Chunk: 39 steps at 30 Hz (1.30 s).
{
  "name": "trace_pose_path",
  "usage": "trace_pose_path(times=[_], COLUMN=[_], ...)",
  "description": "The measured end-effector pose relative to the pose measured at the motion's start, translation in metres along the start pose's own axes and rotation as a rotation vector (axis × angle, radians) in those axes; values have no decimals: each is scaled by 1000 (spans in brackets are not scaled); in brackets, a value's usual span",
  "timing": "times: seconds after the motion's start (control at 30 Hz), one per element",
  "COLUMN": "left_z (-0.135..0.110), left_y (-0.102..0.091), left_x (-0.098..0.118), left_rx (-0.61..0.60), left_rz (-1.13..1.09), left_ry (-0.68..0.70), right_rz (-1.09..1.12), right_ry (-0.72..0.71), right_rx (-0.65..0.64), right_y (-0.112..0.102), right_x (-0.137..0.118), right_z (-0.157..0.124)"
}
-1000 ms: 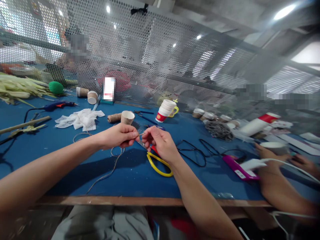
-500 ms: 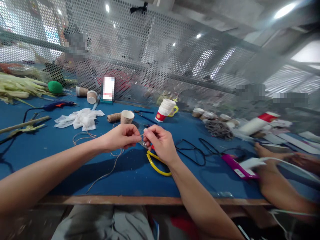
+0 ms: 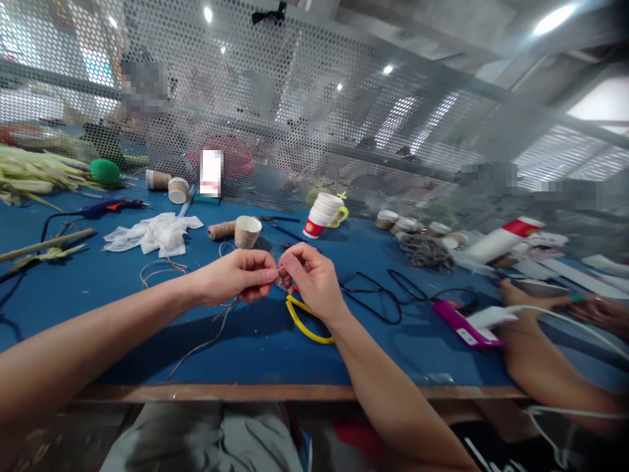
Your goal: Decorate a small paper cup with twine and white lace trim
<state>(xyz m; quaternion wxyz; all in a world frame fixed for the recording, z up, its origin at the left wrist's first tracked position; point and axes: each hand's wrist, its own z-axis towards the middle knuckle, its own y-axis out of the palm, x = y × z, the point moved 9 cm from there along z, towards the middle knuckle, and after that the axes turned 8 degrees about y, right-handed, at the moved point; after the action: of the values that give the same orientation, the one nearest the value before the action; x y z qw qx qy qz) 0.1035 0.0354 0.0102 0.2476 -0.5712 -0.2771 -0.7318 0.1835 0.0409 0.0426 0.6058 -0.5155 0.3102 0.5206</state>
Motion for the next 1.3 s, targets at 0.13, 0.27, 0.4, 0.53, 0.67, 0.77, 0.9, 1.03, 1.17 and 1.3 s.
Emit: trace_pose_path(times=[0.13,0.27,0.4,0.53,0.67,0.77,0.9,1.03,1.17,1.3], left_z=[0,0,1,1,0,0,-1,-2,-3,-3], left_y=[3,-2,-5,-7,-4,-3,-3,-4,-3,-3], left_x=[-2,-3,-2,-5,-7,-6,-6,-8,-10,-8], left_rx=[-11,40,53,59,40,46,38,27,27,29], left_rz=[5,76,62,25,63,119,113,71,79,174], left_ry=[-22,-43,-37,-67,-87,-79,-99,-115,-141,-126], right_rz=[-68,-108,38,66,-118,-186,-82,95,-11,23], right_ry=[-38,-34,84,65,-48,-86,33,145,50,79], right_rx=[57,93,27,-14,31,116,68,-28,-25,32], right_y=[-2,-5,-3,-1,-2,-7,-5,1,1,-3], right_x=[-4,-2,10,5,-5,-7,5,15,7,12], right_z=[-3,-2,2,2,-1,-2,2,4,3,3])
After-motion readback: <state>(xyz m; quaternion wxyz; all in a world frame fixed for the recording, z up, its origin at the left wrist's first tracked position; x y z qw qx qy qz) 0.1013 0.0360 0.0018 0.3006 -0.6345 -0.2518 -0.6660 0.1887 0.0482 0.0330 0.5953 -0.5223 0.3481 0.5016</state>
